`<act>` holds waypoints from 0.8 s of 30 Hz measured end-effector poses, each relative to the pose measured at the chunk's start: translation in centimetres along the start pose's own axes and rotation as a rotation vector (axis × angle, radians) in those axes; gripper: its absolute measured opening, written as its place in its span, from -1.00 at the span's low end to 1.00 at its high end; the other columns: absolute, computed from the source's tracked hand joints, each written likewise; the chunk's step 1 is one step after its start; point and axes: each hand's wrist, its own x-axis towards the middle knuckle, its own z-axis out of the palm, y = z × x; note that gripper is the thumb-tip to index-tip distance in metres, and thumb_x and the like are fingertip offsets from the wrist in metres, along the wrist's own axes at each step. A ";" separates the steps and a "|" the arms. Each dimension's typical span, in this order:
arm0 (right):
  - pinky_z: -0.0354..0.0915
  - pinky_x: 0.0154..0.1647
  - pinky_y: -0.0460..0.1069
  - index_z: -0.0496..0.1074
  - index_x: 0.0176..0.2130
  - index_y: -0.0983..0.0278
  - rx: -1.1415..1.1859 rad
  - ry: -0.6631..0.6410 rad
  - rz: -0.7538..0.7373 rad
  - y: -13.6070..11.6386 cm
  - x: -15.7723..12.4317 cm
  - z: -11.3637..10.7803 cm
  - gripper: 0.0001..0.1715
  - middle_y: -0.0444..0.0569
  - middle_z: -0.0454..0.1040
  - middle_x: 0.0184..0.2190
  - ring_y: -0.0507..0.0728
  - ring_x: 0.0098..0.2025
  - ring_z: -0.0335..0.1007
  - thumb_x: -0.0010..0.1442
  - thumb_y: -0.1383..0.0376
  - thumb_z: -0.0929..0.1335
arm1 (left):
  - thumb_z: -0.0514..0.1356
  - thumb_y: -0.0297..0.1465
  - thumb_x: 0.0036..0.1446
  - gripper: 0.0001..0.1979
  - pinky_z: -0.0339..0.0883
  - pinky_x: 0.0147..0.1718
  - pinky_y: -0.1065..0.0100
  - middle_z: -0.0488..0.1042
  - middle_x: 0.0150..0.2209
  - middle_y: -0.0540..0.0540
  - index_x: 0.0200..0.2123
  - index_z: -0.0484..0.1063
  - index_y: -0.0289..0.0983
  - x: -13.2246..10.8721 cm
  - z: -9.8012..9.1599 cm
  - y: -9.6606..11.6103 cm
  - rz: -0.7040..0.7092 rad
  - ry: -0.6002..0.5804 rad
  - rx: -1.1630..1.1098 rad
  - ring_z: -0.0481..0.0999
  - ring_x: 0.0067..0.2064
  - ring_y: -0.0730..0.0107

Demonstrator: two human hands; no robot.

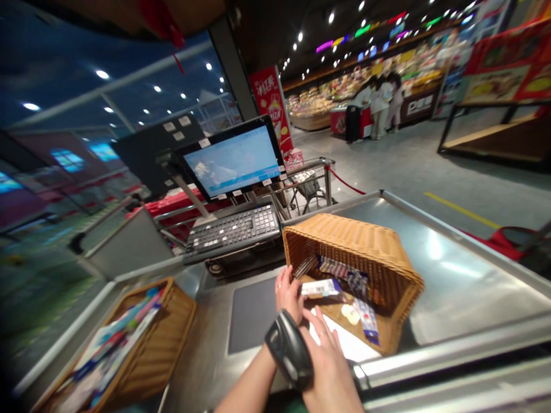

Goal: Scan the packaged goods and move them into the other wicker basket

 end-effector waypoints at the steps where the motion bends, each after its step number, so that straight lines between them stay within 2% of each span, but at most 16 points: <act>1: 0.18 0.22 0.38 0.39 0.10 0.24 0.000 0.004 0.003 0.0 0.0 0.1 -0.34 0.13 0.25 0.26 0.38 0.37 -0.04 -0.03 0.42 0.26 | 0.22 -0.59 -0.13 -0.76 0.11 0.20 -0.12 0.25 0.23 -0.19 -0.33 0.49 -0.23 0.0 -0.7 -0.1 -0.012 0.019 0.023 0.11 0.30 0.06; 5: 0.18 0.22 0.37 0.44 0.04 0.25 0.001 0.027 0.000 0.4 -0.1 0.8 -0.41 0.15 0.27 0.25 0.39 0.36 -0.03 -0.03 0.39 0.31 | 0.24 -0.56 -0.08 -0.77 0.02 0.19 -0.24 0.19 0.28 -0.18 -0.32 0.52 -0.19 0.2 -3.5 -0.4 -0.146 0.091 0.093 0.04 0.33 0.01; 9: 0.12 0.25 0.34 0.45 0.01 0.18 0.069 0.050 -0.016 1.3 -0.3 1.7 -0.48 0.09 0.29 0.25 0.36 0.35 0.01 0.00 0.31 0.37 | 0.24 -0.53 -0.04 -0.79 -0.01 0.18 -0.27 0.17 0.28 -0.17 -0.31 0.54 -0.16 0.6 -5.5 -1.1 -0.232 0.139 0.123 0.03 0.33 -0.01; 13: 0.10 0.26 0.37 0.45 0.02 0.21 0.118 0.037 -0.026 1.9 -0.3 2.2 -0.47 0.15 0.26 0.26 0.39 0.35 0.00 0.00 0.29 0.38 | 0.26 -0.54 -0.06 -0.78 -0.03 0.18 -0.29 0.18 0.27 -0.19 -0.31 0.54 -0.17 0.8 -6.5 -2.0 -0.274 0.203 0.143 0.03 0.33 -0.04; 20: 0.12 0.23 0.43 0.37 0.09 0.26 0.064 0.032 -0.053 2.1 -0.5 2.3 -0.40 0.18 0.19 0.28 0.39 0.38 -0.11 0.04 0.41 0.23 | 0.28 -0.53 -0.05 -0.78 -0.07 0.20 -0.29 0.17 0.28 -0.19 -0.30 0.55 -0.16 0.9 -7.7 -3.3 -0.319 0.261 0.173 0.02 0.33 -0.02; 24: 0.09 0.26 0.42 0.35 0.11 0.25 0.066 0.044 -0.037 2.6 -0.5 2.7 -0.41 0.16 0.18 0.29 0.38 0.39 -0.13 0.07 0.41 0.23 | 0.26 -0.52 -0.03 -0.80 -0.07 0.19 -0.29 0.19 0.27 -0.20 -0.30 0.55 -0.16 0.8 -8.6 -3.9 -0.342 0.291 0.179 0.02 0.33 -0.01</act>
